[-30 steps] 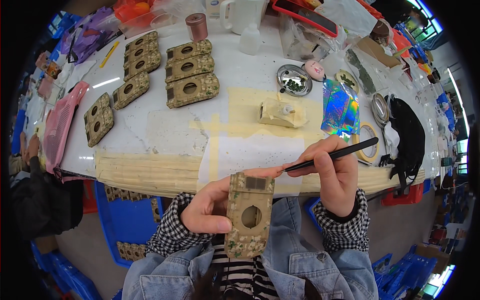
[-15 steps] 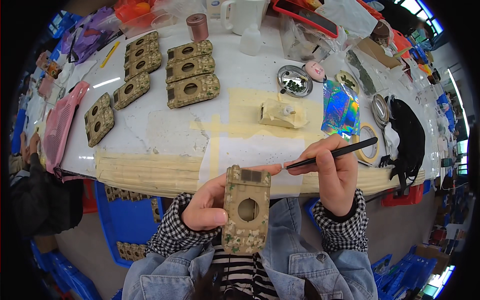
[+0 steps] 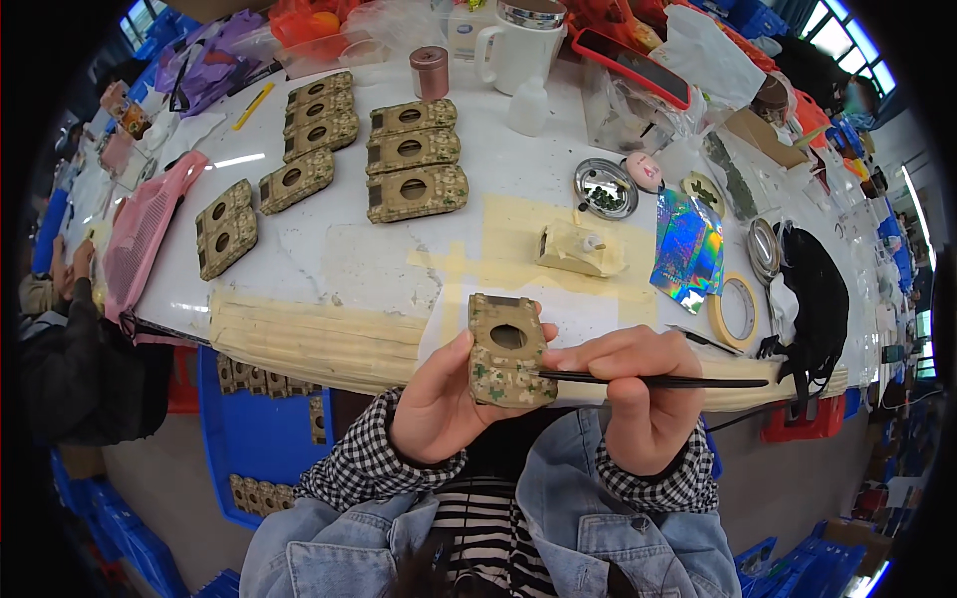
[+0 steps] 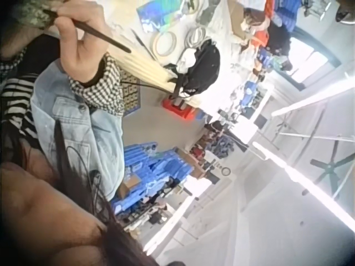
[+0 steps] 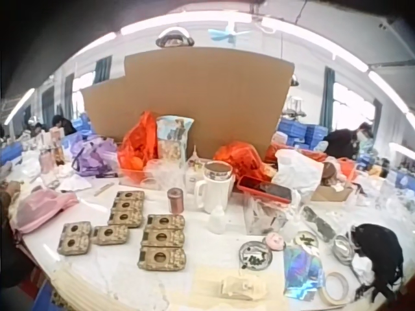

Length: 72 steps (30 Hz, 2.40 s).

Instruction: Decorating and detailing small toy tank hulls using a pen and tweezers at a workshop table.

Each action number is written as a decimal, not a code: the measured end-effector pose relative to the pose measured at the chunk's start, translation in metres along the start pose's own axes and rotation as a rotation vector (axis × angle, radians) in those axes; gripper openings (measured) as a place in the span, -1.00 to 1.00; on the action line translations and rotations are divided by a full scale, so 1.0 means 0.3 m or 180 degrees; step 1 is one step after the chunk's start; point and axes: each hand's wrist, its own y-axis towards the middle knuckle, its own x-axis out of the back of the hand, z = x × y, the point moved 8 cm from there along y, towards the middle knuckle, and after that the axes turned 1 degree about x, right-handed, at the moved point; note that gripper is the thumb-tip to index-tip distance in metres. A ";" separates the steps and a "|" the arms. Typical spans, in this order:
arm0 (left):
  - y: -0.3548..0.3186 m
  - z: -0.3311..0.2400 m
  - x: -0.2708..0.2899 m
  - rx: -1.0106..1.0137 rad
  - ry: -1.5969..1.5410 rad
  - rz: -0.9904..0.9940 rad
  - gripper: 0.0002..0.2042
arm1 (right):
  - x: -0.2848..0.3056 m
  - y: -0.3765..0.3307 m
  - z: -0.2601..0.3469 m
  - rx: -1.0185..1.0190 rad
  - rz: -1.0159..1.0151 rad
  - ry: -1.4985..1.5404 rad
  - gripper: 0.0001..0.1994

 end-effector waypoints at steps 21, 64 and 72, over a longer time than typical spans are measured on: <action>-0.003 0.000 0.014 0.0045 -0.0021 -0.0004 -0.37 | -0.008 0.011 -0.005 -0.0177 0.0049 -0.0442 -0.89; -0.002 0.001 0.028 0.0068 -0.0035 0.0013 -0.36 | -0.010 0.012 -0.012 -0.0099 0.0109 -0.0471 -0.88; 0.000 0.002 0.034 0.0073 -0.0093 0.0017 -0.36 | -0.026 0.016 -0.008 0.0156 0.0386 -0.0941 -0.77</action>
